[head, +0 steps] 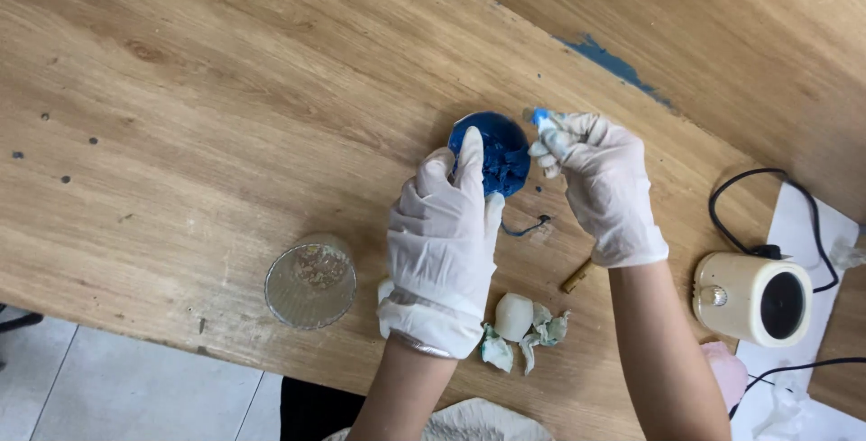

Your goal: The person is cleaning blue wax and debris off a wooden table using their hands and a small heating tool.

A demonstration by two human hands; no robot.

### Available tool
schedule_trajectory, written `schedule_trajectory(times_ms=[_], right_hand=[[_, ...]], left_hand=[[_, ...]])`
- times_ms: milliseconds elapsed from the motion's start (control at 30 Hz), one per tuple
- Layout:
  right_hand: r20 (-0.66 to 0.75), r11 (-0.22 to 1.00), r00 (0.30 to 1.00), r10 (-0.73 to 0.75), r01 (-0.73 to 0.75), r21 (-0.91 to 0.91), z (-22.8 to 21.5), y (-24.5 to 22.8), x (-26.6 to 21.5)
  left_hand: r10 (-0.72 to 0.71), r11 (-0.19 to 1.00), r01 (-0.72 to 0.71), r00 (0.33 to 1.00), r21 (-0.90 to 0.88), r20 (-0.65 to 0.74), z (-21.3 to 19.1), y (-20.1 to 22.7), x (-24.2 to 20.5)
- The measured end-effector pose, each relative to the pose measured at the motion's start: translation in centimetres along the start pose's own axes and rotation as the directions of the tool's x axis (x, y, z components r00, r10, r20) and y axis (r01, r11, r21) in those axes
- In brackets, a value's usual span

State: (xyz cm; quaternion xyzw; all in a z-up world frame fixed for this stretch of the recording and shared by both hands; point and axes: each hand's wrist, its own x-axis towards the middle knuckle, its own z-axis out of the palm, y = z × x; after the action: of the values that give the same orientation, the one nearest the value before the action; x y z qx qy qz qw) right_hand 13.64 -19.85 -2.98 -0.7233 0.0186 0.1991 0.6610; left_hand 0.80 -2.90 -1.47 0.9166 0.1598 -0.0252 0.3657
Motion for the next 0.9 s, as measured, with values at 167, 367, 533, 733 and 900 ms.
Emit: schedule_trajectory(times_ms=[167,367,533,733,900], right_hand=[[0.172,0.556,0.864,-0.472,0.444,-0.703,0.7,1.5,-2.8],[0.498,-0.010,0.741,-0.450,0.553,-0.833,0.6,1.5,-2.9],[0.279,0.259,0.920,-0.274,0.350,-0.900,-0.2,1.8,-3.2],[0.385,0.243,0.844,-0.374,0.490,-0.837,-3.9,2.9,-4.1],[0.561,-0.271,0.522,-0.643,0.530,-0.804,-9.3,4.6,-3.2]], left_hand=[[-0.051,0.993,0.058,0.996,0.101,-0.074,2.0,-0.2,-0.6],[-0.205,0.972,0.197,0.977,0.127,0.055,5.7,-1.0,0.1],[-0.249,0.968,0.247,0.957,0.031,0.151,6.6,-1.1,0.4],[-0.198,0.955,0.197,0.980,-0.220,0.016,7.6,-1.0,-0.3],[-0.209,0.901,0.193,0.978,-0.388,0.000,6.9,-1.0,-0.2]])
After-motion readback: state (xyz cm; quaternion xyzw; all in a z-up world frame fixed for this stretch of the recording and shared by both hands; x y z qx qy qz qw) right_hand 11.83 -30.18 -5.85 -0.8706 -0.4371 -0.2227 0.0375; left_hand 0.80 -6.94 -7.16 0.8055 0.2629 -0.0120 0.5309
